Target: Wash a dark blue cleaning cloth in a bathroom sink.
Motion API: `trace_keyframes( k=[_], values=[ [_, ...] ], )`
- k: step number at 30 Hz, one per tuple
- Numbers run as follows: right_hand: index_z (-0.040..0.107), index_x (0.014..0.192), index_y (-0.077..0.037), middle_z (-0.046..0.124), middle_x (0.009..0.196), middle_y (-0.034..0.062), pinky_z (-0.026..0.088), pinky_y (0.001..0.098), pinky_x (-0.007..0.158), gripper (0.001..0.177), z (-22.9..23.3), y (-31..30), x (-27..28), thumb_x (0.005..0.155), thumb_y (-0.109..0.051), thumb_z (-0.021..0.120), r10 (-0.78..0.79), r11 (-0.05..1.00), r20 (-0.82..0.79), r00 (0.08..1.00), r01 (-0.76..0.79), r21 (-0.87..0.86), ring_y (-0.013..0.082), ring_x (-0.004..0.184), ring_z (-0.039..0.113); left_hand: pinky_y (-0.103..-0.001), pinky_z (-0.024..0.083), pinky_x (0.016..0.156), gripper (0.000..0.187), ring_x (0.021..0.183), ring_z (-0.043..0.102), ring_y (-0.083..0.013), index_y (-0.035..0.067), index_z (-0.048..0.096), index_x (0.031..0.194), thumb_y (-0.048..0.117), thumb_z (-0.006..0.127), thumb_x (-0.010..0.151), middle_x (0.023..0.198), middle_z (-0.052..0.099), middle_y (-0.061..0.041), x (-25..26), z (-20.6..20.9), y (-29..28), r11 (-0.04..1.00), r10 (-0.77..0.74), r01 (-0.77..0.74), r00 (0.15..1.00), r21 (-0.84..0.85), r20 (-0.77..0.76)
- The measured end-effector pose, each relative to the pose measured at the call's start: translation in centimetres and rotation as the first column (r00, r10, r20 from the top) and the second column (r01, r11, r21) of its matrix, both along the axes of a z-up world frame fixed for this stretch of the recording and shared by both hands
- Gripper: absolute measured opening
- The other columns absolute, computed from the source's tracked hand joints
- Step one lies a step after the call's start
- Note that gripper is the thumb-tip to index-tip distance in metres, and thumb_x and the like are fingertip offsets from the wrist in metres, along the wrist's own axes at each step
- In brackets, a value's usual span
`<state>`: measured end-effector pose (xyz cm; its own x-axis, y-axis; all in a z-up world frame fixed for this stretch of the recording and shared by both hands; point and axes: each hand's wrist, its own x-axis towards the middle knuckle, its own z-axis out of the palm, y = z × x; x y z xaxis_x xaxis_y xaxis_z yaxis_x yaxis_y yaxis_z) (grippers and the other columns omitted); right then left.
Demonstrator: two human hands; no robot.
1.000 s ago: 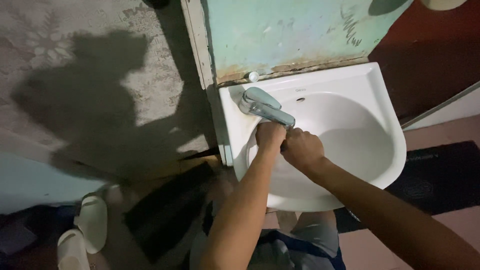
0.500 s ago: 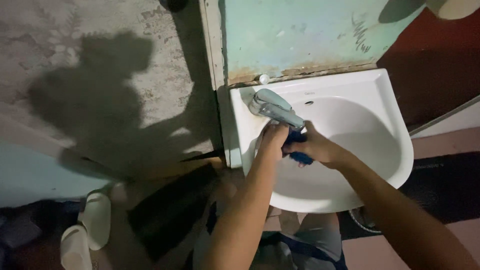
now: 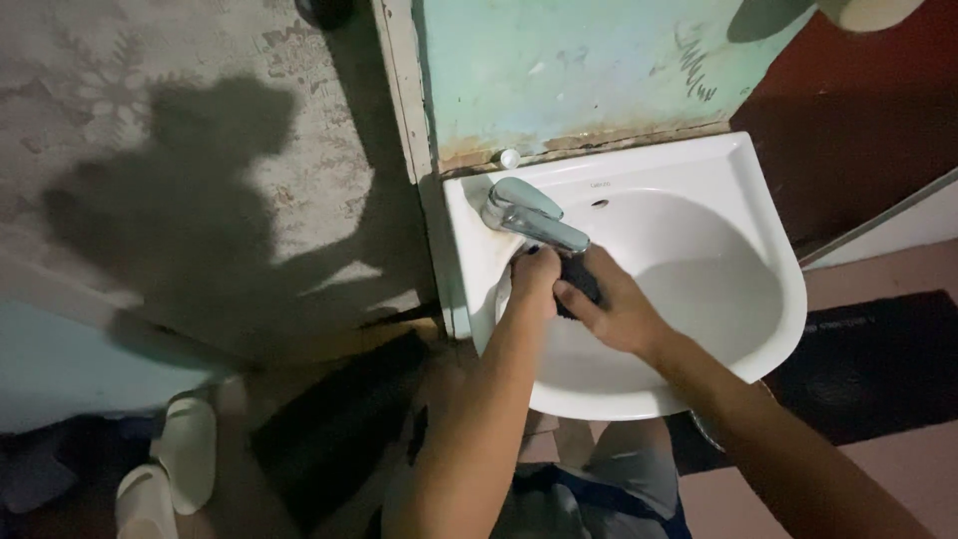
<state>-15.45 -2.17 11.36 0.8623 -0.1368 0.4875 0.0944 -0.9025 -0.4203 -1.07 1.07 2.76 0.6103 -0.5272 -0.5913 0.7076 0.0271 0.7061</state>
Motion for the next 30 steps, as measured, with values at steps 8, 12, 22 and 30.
trace_keyframes(
  k=[8, 12, 22, 30],
  values=[
    [0.063, 0.134, -0.003, 0.067, 0.110, 0.0139, 0.052, 0.0330, 0.086, 0.038, -0.5, 1.7, 1.6, 0.103, -0.025, 0.060, 0.040, 0.908, -0.034, 0.999, -0.022, 0.417, 0.0204, 0.096, 0.065, -0.038, 0.052, 0.086, 0.045, 0.100, 0.066, -0.0275, -0.006, 0.064, 0.128, 0.024, 0.060, 0.095, 0.121, 0.067, -0.018, 1.9, -7.6, -2.2, 0.983, -0.132, 0.132, 0.991, -0.131, 0.003],
    [0.067, 0.122, -0.003, 0.068, 0.086, 0.0119, 0.051, 0.0333, 0.070, 0.029, -1.2, 1.2, 3.3, 0.103, -0.024, 0.062, -0.226, 0.764, -0.294, 0.929, 0.356, 0.538, 0.0188, 0.075, 0.057, -0.040, 0.052, 0.091, 0.046, 0.106, 0.064, -0.0273, 0.002, 0.059, 0.134, 0.027, 0.056, 0.096, 0.126, 0.064, -0.015, 0.5, -2.1, -0.5, 0.999, -0.004, 0.002, 0.998, -0.049, -0.059],
    [0.070, 0.091, 0.006, 0.067, 0.072, 0.0104, 0.049, 0.0333, 0.063, 0.027, -2.1, 1.1, 6.6, 0.099, -0.019, 0.063, -0.491, 0.573, -0.179, 0.852, 0.471, 0.671, 0.0142, 0.066, 0.054, -0.039, 0.053, 0.095, 0.061, 0.117, 0.061, -0.0245, 0.011, 0.056, 0.144, 0.042, 0.053, 0.092, 0.137, 0.061, -0.011, 0.5, -1.9, 0.1, 0.982, 0.046, -0.066, 0.992, -0.179, -0.115],
    [0.068, 0.080, 0.008, 0.063, 0.065, 0.0163, 0.047, 0.0426, 0.067, 0.056, -5.5, -2.9, 6.9, 0.102, -0.041, 0.052, -0.595, 0.410, -0.232, 0.769, 0.539, 0.736, 0.0235, 0.063, 0.053, -0.044, 0.054, 0.090, 0.088, 0.114, 0.065, -0.0315, 0.000, 0.055, 0.144, 0.061, 0.065, 0.081, 0.133, 0.064, -0.019, -1.1, 0.8, 0.6, 0.957, -0.280, 0.285, 0.957, -0.056, 0.078]
  ],
)
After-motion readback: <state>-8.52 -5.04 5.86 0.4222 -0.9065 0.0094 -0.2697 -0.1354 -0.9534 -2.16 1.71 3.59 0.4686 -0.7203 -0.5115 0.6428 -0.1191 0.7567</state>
